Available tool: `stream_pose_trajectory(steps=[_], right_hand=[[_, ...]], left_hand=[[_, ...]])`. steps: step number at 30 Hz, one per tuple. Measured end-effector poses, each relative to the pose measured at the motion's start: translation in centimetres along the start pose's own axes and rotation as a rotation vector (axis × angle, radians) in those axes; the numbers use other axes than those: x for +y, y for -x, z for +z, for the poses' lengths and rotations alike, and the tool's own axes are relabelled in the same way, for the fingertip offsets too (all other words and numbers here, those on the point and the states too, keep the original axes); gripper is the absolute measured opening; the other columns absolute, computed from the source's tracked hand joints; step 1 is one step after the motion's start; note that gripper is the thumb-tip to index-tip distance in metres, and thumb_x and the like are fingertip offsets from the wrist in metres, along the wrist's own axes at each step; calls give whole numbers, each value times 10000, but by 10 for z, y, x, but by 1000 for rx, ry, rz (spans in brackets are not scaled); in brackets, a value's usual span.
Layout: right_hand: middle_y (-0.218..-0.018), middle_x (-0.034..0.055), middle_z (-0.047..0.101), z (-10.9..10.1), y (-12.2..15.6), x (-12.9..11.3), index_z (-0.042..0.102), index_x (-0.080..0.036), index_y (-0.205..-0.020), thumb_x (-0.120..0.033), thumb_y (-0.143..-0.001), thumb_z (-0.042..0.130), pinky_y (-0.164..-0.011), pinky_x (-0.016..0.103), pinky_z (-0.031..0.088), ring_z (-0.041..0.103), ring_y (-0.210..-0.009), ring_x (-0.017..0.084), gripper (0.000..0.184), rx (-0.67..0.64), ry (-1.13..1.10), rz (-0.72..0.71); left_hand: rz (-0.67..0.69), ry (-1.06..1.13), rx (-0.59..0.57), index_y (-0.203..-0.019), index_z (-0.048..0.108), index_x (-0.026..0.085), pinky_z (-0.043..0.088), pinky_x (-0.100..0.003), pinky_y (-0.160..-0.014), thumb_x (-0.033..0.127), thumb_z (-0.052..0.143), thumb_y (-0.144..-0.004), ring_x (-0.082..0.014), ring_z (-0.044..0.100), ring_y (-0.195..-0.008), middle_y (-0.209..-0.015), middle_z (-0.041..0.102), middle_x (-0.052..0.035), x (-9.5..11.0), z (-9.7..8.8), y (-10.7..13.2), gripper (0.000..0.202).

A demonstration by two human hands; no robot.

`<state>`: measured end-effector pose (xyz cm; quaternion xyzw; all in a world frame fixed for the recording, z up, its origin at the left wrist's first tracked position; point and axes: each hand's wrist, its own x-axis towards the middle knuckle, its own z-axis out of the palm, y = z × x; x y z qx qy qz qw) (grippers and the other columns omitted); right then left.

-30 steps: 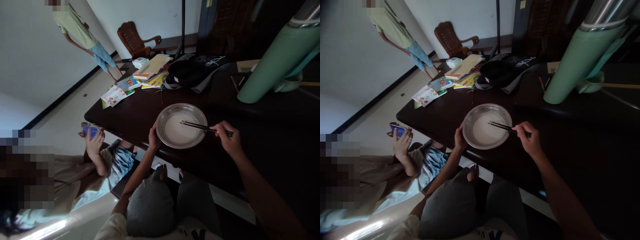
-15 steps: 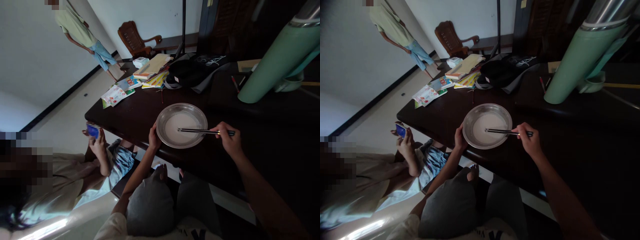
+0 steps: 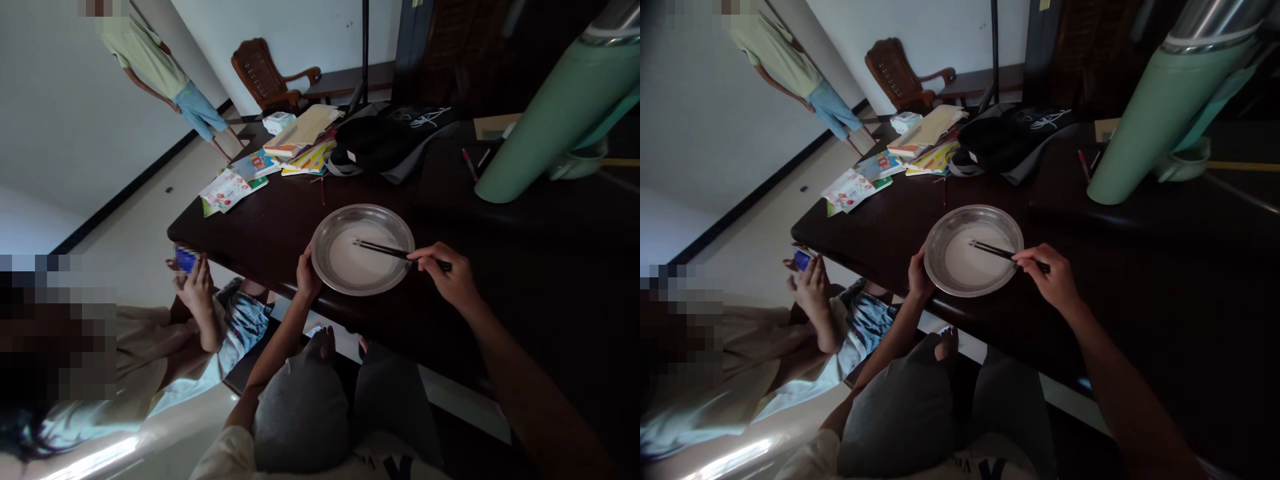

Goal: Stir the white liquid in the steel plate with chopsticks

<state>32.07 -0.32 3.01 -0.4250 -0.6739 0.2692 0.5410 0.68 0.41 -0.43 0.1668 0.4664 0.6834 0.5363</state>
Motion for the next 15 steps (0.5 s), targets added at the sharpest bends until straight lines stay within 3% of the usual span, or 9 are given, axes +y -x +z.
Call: stream_pose_trajectory(steps=[4, 10, 12, 15], right_hand=[[-582, 0, 582, -3, 0, 3, 799, -273, -751, -671, -1113, 571, -540, 333, 436, 554, -530, 171, 584, 156, -30, 65], [-729, 33, 738, 4, 2, 1, 822, -284, -790, -628, -1010, 764, -619, 360, 501, 639, -620, 201, 413, -55, -48, -7], [-697, 25, 701, 3, 2, 2, 840, -286, -838, -600, -1057, 702, -619, 362, 493, 609, -596, 196, 407, -16, -22, -4], [-591, -1, 569, 0, 2, 5, 796, -270, -782, -621, -1123, 563, -569, 355, 441, 518, -523, 178, 542, 68, -37, -21]], left_hand=[[-1, 2, -12, -924, 836, 212, 579, -425, -1118, 324, 719, -854, -347, 758, -1279, -908, 845, -50, 0, -1, 0, 176], [4, 15, -19, -925, 831, 219, 584, -426, -1114, 319, 720, -848, -346, 758, -1284, -928, 848, -49, 0, -2, 1, 168], [5, 22, -30, -915, 827, 222, 585, -428, -1116, 318, 723, -838, -346, 759, -1284, -930, 848, -47, 1, -1, 2, 161], [2, 15, -27, -876, 813, 231, 583, -430, -1126, 320, 731, -825, -346, 758, -1288, -899, 837, -40, 1, 1, 2, 131]])
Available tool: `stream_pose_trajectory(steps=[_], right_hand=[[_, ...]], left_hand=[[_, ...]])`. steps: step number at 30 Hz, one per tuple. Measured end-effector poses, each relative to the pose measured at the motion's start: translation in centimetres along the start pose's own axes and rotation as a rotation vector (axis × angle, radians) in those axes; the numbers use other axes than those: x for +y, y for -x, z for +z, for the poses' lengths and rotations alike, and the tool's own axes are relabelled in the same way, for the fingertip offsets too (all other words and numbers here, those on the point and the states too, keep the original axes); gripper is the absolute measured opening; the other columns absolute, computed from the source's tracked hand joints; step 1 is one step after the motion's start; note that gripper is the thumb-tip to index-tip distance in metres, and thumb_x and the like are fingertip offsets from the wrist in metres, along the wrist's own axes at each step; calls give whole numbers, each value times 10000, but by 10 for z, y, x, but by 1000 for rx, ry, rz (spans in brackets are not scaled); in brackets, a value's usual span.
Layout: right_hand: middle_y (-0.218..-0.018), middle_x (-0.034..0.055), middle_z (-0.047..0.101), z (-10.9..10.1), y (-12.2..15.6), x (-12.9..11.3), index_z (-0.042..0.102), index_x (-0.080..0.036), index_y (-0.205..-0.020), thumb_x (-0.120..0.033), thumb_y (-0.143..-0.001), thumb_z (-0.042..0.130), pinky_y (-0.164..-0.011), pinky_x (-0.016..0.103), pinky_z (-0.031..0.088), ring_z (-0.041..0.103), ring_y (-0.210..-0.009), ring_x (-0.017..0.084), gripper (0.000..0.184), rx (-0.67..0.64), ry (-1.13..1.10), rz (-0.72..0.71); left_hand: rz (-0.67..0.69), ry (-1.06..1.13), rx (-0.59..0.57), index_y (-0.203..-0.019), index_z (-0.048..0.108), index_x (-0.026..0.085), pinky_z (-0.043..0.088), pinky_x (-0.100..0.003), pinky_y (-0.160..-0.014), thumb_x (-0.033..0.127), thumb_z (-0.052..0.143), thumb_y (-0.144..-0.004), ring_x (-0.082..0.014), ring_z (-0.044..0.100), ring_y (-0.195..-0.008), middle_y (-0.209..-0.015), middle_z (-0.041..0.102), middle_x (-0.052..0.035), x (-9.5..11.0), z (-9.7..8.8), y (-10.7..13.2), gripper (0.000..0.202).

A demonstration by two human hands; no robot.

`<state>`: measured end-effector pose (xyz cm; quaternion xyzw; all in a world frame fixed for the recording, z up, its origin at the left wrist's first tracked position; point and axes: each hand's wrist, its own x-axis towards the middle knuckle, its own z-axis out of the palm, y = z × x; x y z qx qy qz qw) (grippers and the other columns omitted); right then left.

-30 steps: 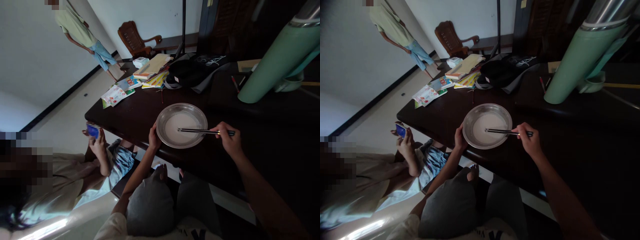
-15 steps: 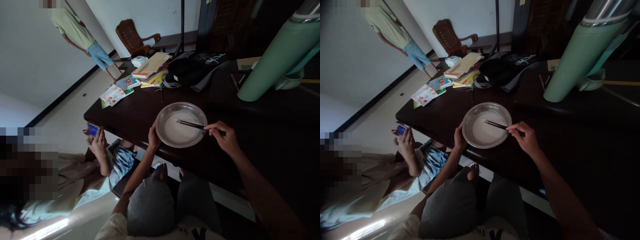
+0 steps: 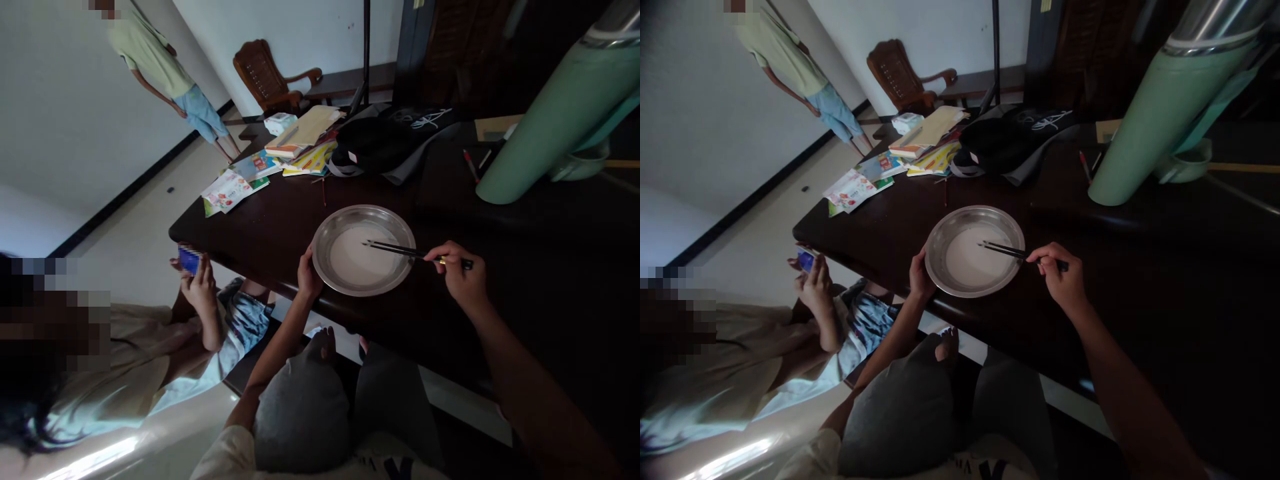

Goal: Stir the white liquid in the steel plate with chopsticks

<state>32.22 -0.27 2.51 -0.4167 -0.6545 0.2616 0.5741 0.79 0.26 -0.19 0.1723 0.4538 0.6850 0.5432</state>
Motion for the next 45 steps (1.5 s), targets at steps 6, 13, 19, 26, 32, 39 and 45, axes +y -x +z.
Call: stream_pose_trajectory(steps=[6, 13, 19, 26, 32, 39, 45], right_hand=[[-683, 18, 691, 7, 1, -2, 720, -266, -728, -596, -1042, 748, -587, 345, 455, 608, -598, 187, 456, -112, -25, -87], [-652, 10, 671, 3, 2, 1, 748, -266, -701, -573, -1141, 585, -593, 356, 459, 521, -520, 163, 561, 0, -33, -104], [-658, 23, 687, 7, 1, -4, 881, -304, -876, -657, -1077, 654, -668, 391, 519, 608, -615, 212, 465, -116, 18, -16], [-579, 14, 564, -1, -2, -5, 813, -266, -685, -769, -1087, 529, -556, 361, 432, 531, -537, 177, 703, 35, -61, 142], [-644, 24, 642, 2, -1, -5, 867, -286, -815, -757, -1071, 586, -676, 381, 522, 636, -652, 210, 605, -33, 36, 140], [-600, 18, 615, 2, -2, -4, 849, -282, -769, -783, -1067, 562, -632, 375, 521, 617, -611, 207, 649, -68, -19, 167], [-661, 31, 666, -3, -4, -2, 855, -292, -778, -724, -1102, 537, -665, 387, 518, 621, -636, 207, 627, 52, 49, 152]], left_hand=[[-1, -24, 48, -847, 797, 234, 577, -444, -1138, 315, 721, -830, -357, 737, -1326, -876, 826, -48, 2, 2, 1, 113], [-23, -57, 46, -911, 809, 228, 587, -447, -1125, 363, 723, -851, -364, 740, -1325, -935, 846, -55, 1, 2, 1, 172], [-15, -29, 17, -979, 839, 220, 581, -437, -1130, 330, 705, -851, -351, 753, -1305, -952, 855, -54, 1, 3, 1, 216], [-13, -49, 37, -937, 824, 226, 577, -441, -1130, 360, 745, -848, -352, 757, -1288, -938, 847, -54, 0, 2, 0, 179], [-13, -9, 9, -896, 818, 242, 589, -412, -1094, 334, 735, -843, -329, 776, -1233, -897, 843, -36, 1, 2, 1, 135], [-6, -44, 46, -892, 811, 235, 583, -425, -1110, 334, 702, -871, -333, 764, -1266, -884, 834, -37, 0, 3, 1, 148], [-17, -31, 58, -892, 807, 217, 581, -434, -1118, 339, 702, -858, -351, 755, -1284, -911, 840, -57, 0, 3, 0, 165]])
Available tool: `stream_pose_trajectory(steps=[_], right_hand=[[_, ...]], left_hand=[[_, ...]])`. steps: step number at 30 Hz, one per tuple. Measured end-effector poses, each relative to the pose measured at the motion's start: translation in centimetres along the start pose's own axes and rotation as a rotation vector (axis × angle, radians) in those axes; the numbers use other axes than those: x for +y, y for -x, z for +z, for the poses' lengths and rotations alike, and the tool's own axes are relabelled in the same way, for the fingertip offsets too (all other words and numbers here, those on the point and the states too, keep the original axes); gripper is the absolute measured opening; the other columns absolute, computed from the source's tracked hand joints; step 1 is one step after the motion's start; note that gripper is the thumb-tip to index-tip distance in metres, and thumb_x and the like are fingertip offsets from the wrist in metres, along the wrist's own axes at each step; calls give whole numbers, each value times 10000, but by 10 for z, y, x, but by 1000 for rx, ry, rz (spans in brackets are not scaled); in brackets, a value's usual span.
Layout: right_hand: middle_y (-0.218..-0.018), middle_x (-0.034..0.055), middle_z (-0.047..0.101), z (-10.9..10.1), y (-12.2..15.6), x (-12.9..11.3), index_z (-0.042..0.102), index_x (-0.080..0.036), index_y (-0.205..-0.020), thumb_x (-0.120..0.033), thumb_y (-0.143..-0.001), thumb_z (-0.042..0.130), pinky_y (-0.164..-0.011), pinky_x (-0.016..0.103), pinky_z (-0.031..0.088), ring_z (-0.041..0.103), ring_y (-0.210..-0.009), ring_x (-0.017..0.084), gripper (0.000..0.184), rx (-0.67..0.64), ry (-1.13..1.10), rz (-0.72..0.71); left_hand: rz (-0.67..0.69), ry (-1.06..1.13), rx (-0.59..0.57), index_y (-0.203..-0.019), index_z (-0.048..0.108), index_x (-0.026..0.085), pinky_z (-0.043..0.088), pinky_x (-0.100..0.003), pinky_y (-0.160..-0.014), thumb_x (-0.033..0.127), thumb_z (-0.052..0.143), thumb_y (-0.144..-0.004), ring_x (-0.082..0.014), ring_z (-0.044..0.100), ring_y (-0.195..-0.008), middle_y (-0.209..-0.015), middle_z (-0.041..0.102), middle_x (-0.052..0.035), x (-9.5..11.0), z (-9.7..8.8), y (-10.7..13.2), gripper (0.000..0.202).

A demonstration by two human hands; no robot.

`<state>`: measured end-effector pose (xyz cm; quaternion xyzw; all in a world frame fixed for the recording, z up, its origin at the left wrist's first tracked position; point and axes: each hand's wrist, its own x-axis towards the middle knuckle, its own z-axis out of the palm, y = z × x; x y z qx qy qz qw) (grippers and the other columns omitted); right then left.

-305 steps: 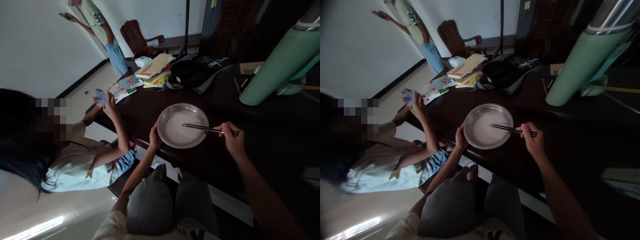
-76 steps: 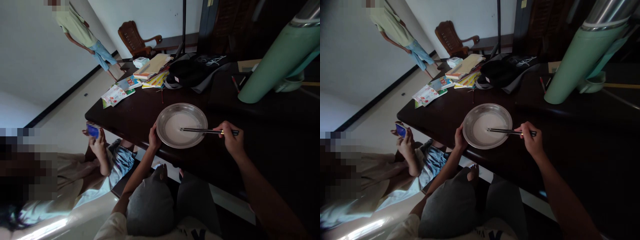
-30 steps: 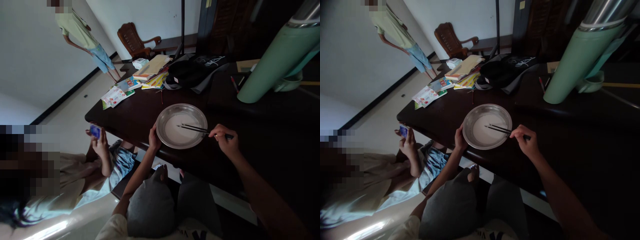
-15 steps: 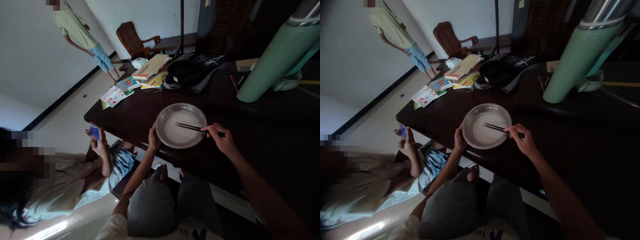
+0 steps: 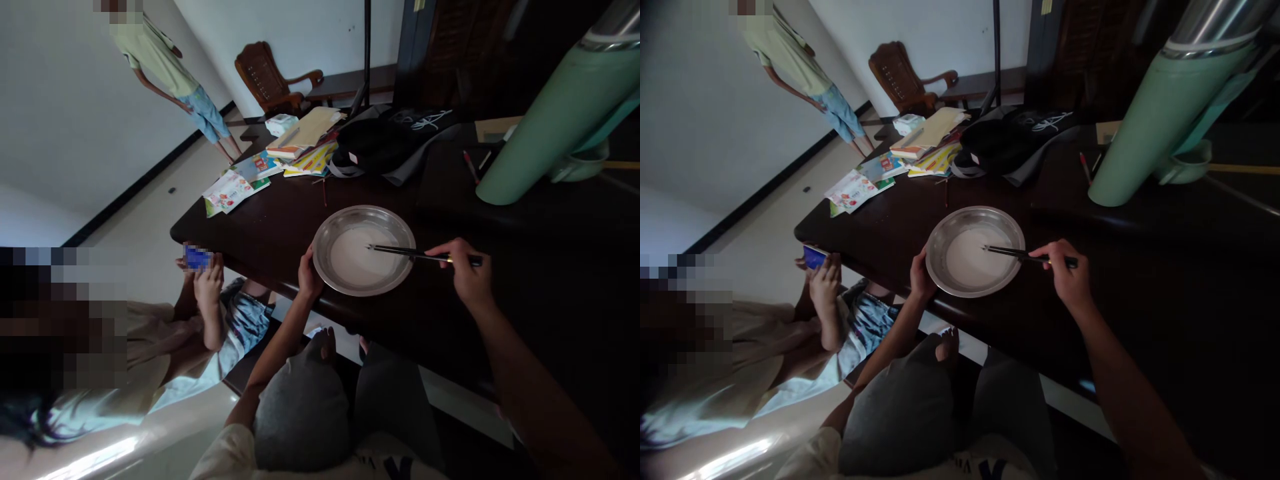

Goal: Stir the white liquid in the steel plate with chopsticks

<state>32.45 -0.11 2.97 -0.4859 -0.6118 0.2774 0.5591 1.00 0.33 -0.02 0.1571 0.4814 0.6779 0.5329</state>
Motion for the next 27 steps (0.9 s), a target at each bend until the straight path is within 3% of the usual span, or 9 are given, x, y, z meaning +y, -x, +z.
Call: stream_pose_trajectory(steps=[3, 6, 11, 13, 16, 19, 22, 27], right_hand=[[-641, 28, 640, 0, 1, -1, 838, -291, -730, -745, -1102, 518, -613, 376, 488, 595, -598, 196, 669, -49, -54, 24], [-664, 31, 668, 3, 2, -3, 863, -295, -772, -799, -1048, 584, -675, 389, 534, 641, -650, 211, 639, -159, -49, 11], [-635, 30, 645, 0, 0, -2, 849, -291, -736, -805, -1064, 536, -634, 382, 499, 608, -608, 202, 686, 0, -10, 66], [-601, 23, 614, 1, 0, -2, 832, -289, -708, -799, -1069, 530, -616, 375, 495, 602, -593, 200, 694, -44, -30, 70], [-685, 30, 698, 5, 2, -4, 850, -286, -764, -770, -1044, 608, -660, 374, 543, 649, -633, 201, 610, -160, -32, 43], [-745, 39, 740, 5, 2, -4, 854, -289, -795, -734, -1049, 626, -652, 375, 547, 654, -638, 200, 561, -84, -12, 37], [-613, 27, 629, 3, 2, -2, 819, -298, -722, -717, -1090, 557, -582, 373, 493, 594, -571, 200, 616, -1, -19, 62], [-691, 34, 692, 6, 4, -4, 864, -288, -813, -709, -1064, 623, -682, 385, 558, 669, -664, 217, 547, -152, -24, 43]], left_hand=[[-6, -12, -16, -950, 824, 220, 585, -433, -1107, 354, 720, -856, -350, 762, -1270, -916, 839, -53, 1, -1, 1, 193], [10, -17, -14, -1026, 850, 235, 590, -421, -1096, 330, 697, -880, -340, 765, -1266, -925, 845, -44, 1, -2, 1, 232], [-7, -9, -16, -1033, 856, 234, 595, -410, -1074, 311, 655, -894, -325, 776, -1235, -923, 851, -36, 1, -1, 2, 257], [-7, -6, -29, -982, 842, 224, 585, -412, -1087, 329, 689, -867, -328, 773, -1232, -921, 846, -41, 1, -1, 2, 218], [3, -14, -35, -946, 822, 228, 573, -425, -1114, 370, 753, -820, -347, 764, -1254, -916, 836, -47, 2, -2, 2, 203], [2, -25, -42, -1007, 827, 224, 579, -443, -1120, 416, 772, -798, -369, 756, -1285, -977, 850, -67, 2, -2, 2, 289], [-16, -34, -36, -1060, 835, 235, 598, -445, -1093, 428, 751, -831, -371, 760, -1286, -1021, 863, -68, 2, -1, 2, 311], [-16, -21, -24, -1123, 850, 235, 600, -440, -1093, 379, 711, -876, -360, 763, -1288, -1018, 867, -58, 3, 0, 2, 318]])
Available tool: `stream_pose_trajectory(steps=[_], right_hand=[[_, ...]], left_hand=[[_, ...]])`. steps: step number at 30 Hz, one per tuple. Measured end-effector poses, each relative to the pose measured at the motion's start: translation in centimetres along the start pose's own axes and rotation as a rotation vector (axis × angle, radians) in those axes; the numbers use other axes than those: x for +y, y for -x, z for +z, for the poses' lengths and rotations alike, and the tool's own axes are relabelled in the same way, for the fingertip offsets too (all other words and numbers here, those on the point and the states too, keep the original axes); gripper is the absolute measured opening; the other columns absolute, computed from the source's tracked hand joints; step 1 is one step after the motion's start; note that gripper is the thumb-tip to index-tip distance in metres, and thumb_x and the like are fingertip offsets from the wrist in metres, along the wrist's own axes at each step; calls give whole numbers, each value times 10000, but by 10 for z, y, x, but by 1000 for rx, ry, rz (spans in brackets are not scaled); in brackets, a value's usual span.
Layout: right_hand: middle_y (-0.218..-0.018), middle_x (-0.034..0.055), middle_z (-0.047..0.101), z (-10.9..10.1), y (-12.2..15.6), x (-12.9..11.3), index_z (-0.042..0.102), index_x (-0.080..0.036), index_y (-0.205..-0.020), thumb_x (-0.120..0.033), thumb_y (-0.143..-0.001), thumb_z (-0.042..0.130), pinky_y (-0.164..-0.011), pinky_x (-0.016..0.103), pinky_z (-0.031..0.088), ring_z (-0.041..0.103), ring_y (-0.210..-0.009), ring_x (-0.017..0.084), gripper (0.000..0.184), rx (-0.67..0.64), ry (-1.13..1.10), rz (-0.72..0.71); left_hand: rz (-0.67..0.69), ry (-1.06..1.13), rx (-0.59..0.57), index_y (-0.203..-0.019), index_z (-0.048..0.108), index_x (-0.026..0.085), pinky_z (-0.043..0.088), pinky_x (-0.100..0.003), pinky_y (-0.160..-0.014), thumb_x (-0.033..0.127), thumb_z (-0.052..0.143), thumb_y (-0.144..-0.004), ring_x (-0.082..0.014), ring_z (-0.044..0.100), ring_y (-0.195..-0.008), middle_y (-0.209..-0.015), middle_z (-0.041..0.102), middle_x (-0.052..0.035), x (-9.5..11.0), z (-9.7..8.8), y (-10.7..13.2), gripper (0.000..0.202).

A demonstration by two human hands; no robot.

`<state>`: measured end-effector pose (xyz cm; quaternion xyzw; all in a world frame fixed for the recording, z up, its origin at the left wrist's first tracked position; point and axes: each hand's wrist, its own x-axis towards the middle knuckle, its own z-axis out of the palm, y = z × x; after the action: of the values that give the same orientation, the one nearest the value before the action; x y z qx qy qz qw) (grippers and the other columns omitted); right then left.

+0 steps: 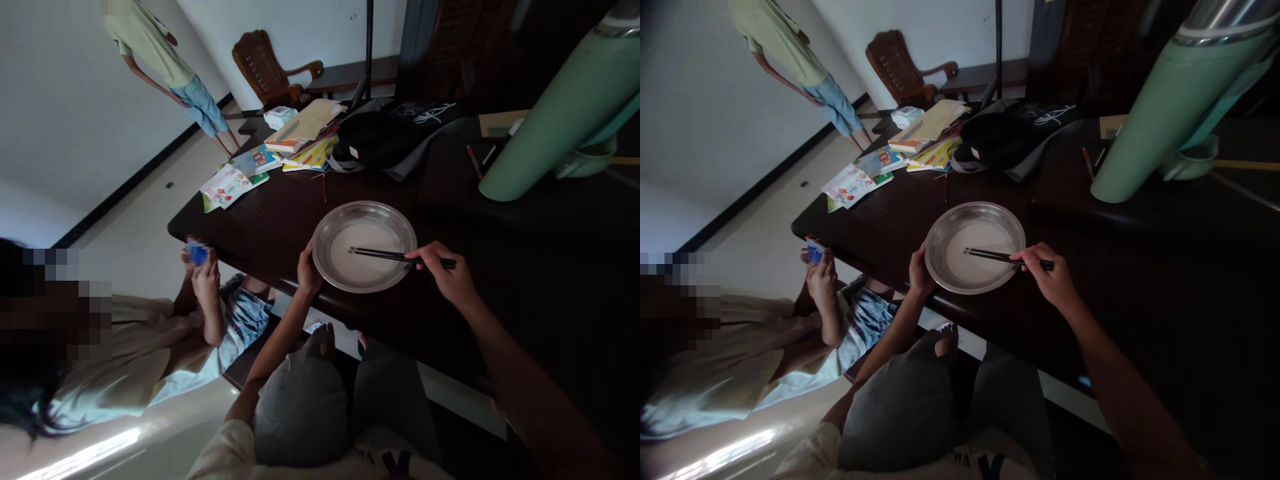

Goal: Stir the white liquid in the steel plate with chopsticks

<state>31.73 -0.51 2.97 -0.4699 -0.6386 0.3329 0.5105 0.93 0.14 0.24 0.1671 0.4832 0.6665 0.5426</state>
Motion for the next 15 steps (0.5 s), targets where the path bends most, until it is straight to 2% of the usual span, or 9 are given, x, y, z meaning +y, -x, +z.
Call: stream_pose_trajectory(steps=[2, 5, 7, 10, 15], right_hand=[[-700, 40, 700, -1, 0, -1, 867, -283, -806, -735, -1057, 618, -687, 388, 555, 668, -669, 217, 574, 66, 8, 1], [-617, 31, 638, -3, -1, -1, 842, -285, -722, -783, -1066, 555, -603, 374, 496, 607, -590, 201, 670, 177, -25, 28], [-611, 27, 637, -2, -2, -1, 845, -290, -725, -800, -1054, 562, -595, 370, 498, 605, -580, 198, 670, 128, -46, 23], [-702, 35, 717, -2, -1, 0, 873, -290, -808, -789, -1034, 616, -675, 391, 564, 663, -634, 209, 605, 34, -25, -22], [-639, 32, 674, -5, -2, 2, 854, -293, -785, -708, -1116, 521, -680, 392, 547, 671, -645, 219, 626, 154, 3, -45]], left_hand=[[3, 7, 0, -1155, 853, 227, 599, -438, -1097, 357, 689, -884, -356, 762, -1292, -1023, 869, -60, 0, 1, 1, 342], [-1, 10, 2, -1164, 856, 228, 602, -436, -1095, 324, 665, -887, -354, 762, -1299, -1032, 871, -63, 1, 1, 2, 350], [-8, 9, 7, -1170, 858, 241, 607, -434, -1091, 319, 667, -891, -354, 761, -1306, -1042, 873, -61, 1, 2, 2, 348], [-15, 12, 18, -1185, 861, 252, 612, -429, -1082, 314, 656, -911, -349, 762, -1306, -1046, 876, -54, 1, 3, 2, 348], [7, 0, 35, -1056, 863, 240, 599, -413, -1078, 335, 681, -903, -337, 778, -1248, -956, 858, -35, 0, 2, -1, 256]])
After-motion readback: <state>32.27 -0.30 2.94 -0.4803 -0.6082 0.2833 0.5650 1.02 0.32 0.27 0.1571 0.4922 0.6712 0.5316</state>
